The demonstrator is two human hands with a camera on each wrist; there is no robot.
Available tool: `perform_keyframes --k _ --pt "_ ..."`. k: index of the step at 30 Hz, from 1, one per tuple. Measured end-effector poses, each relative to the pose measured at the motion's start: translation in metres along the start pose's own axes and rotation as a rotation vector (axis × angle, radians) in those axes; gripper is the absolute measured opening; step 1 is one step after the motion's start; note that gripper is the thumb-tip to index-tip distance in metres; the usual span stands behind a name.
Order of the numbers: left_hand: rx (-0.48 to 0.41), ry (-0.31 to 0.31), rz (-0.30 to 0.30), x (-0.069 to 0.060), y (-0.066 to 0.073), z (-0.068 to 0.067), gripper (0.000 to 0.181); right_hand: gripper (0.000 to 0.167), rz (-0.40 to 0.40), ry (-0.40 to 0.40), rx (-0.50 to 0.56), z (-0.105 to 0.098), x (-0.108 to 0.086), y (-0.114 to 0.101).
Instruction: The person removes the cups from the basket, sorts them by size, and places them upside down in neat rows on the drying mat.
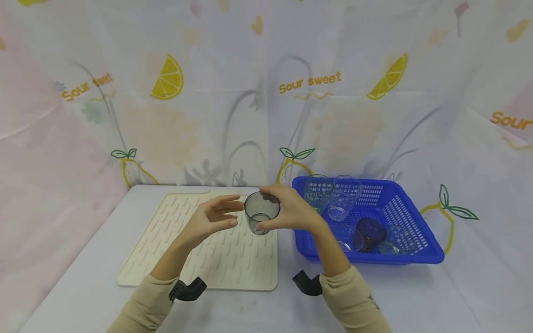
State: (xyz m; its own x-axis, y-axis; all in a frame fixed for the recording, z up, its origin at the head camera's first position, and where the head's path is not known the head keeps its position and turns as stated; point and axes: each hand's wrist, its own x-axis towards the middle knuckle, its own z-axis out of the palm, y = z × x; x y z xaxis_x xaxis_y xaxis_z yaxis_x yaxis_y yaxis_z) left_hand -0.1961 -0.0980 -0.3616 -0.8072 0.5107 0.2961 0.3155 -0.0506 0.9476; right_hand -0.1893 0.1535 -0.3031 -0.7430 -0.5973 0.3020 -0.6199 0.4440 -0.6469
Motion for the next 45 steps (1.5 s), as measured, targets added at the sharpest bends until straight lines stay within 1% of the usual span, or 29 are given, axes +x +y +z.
perform_keyframes --k 2,5,8,18,21,29,35,39,45 --pt "-0.014 -0.009 0.016 0.001 0.0 0.002 0.066 0.075 -0.007 -0.01 0.012 0.003 0.003 -0.001" --pt "-0.039 -0.032 0.059 0.003 -0.001 0.006 0.066 0.075 -0.015 -0.021 0.028 0.006 0.006 -0.004" --pt "-0.05 -0.048 0.079 0.005 -0.002 0.008 0.067 0.075 -0.021 -0.036 0.032 0.008 0.008 -0.006" --pt "-0.048 -0.088 0.075 0.008 -0.002 0.01 0.073 0.075 -0.041 -0.061 0.015 0.013 0.011 -0.01" --pt "-0.031 -0.086 0.074 0.009 -0.002 0.01 0.073 0.078 -0.03 -0.064 0.024 0.014 0.011 -0.008" --pt "-0.03 -0.087 0.099 0.01 0.001 0.01 0.08 0.083 -0.038 -0.056 0.056 0.015 0.012 -0.009" --pt "-0.011 -0.08 0.114 0.01 0.003 0.01 0.076 0.082 -0.031 -0.022 0.065 0.018 0.009 -0.009" --pt "0.0 -0.077 0.117 0.01 0.003 0.01 0.077 0.082 -0.028 0.003 0.103 0.022 0.007 -0.005" --pt "-0.011 -0.042 0.121 0.009 0.003 0.008 0.073 0.085 -0.006 0.039 0.15 0.027 0.001 0.003"
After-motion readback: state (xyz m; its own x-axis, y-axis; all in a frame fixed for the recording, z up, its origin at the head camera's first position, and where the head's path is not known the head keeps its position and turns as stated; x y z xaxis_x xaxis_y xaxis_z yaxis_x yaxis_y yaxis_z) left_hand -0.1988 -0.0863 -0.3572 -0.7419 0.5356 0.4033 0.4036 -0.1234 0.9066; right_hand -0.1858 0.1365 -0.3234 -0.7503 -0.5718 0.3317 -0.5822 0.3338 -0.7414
